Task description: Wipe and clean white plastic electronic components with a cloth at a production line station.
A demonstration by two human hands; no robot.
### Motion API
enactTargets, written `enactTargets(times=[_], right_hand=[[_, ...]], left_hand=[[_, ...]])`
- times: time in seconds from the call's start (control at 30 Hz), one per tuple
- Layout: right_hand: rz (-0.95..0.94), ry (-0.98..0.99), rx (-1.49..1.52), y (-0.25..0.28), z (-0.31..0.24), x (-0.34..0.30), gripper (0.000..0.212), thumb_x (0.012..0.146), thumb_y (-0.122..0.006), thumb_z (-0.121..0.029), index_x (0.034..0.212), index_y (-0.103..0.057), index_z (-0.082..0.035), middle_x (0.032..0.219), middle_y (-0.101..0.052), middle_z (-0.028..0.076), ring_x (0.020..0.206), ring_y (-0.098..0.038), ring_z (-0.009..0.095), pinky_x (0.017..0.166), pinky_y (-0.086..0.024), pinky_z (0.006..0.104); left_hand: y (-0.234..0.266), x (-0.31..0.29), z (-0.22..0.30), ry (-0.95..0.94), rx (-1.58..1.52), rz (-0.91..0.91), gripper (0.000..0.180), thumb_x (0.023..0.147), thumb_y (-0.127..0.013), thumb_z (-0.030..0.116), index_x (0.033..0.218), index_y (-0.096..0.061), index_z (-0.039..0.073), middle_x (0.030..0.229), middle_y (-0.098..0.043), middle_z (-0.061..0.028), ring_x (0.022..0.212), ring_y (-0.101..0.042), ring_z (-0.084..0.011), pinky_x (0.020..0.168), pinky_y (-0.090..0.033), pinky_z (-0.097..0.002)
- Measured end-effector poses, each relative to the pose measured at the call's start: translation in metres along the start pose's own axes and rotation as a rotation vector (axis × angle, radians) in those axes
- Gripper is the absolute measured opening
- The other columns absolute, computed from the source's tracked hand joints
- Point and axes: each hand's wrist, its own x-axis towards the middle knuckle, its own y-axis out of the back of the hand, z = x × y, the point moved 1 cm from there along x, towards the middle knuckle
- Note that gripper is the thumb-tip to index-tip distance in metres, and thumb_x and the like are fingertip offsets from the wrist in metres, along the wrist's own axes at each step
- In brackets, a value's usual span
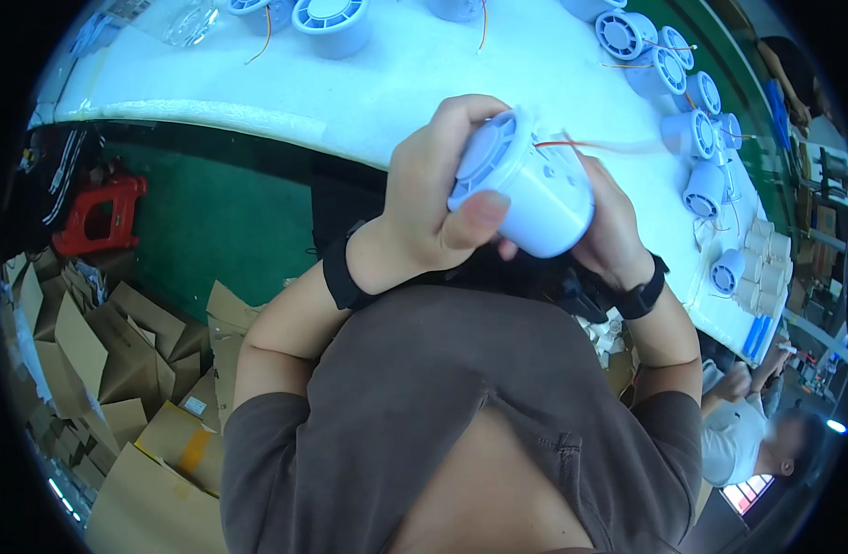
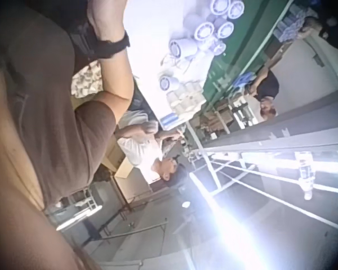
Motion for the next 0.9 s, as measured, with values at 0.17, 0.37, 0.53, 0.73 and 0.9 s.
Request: enactTargets(times=[0.17,0.37,0.53,0.73,0.9], right_hand=[[0.056,-0.011,0.356,0.01,0.003,0.001,0.023,0.082,-0.04,-0.013,0.095,-0.05,0.004,0.084,-0.055,0.015,0.068,-0.055,0.023,0.061,-0.043,0.0327],[0.308,0.454,-0.278,0.02,-0.024,0.006,0.021,0.078,-0.045,-0.008,0.094,-0.05,0.004,0.081,-0.055,0.014,0.066,-0.055,0.021,0.058,-0.044,0.031],[0.165,0.785,-0.794,0.004,-0.026,0.017,0.025,0.067,-0.049,0.007,0.092,-0.051,0.002,0.086,-0.055,0.015,0.072,-0.056,0.026,0.06,-0.044,0.0292],[-0.033,0.344,-0.099,-0.007,-0.012,0.006,0.025,0.071,-0.047,0.003,0.096,-0.049,0.003,0.08,-0.055,0.016,0.064,-0.057,0.027,0.055,-0.045,0.03],[-0.345,-0.286,0.951,-0.016,-0.006,0.005,0.019,0.074,-0.047,-0.001,0.092,-0.047,0.003,0.074,-0.056,0.015,0.059,-0.057,0.023,0.051,-0.045,0.0279]], left_hand=[[-0.01,0.015,-0.005,-0.094,-0.179,0.249,0.052,0.08,-0.032,0.05,0.094,-0.043,0.001,0.07,-0.051,-0.0066,0.053,-0.047,-0.0131,0.047,-0.037,-0.023],[0.002,0.013,0.001,0.525,-0.433,0.105,0.055,0.08,-0.019,0.052,0.09,-0.044,0.005,0.064,-0.046,-0.0016,0.046,-0.033,-0.0063,0.04,-0.024,-0.0196],[0.003,0.007,-0.002,0.711,-0.544,-0.049,0.054,0.081,-0.018,0.051,0.091,-0.044,0.005,0.064,-0.044,-0.001,0.05,-0.032,-0.005,0.043,-0.023,-0.0186],[-0.001,0.005,0.001,0.445,-0.355,0.132,0.058,0.081,-0.021,0.052,0.099,-0.042,0.001,0.071,-0.047,-0.0035,0.054,-0.038,-0.0067,0.047,-0.028,-0.0173],[0.009,0.017,-0.007,-0.318,0.06,0.066,0.064,0.079,-0.025,0.056,0.106,-0.039,-0.001,0.076,-0.048,-0.0048,0.057,-0.04,-0.0078,0.05,-0.031,-0.0182]])
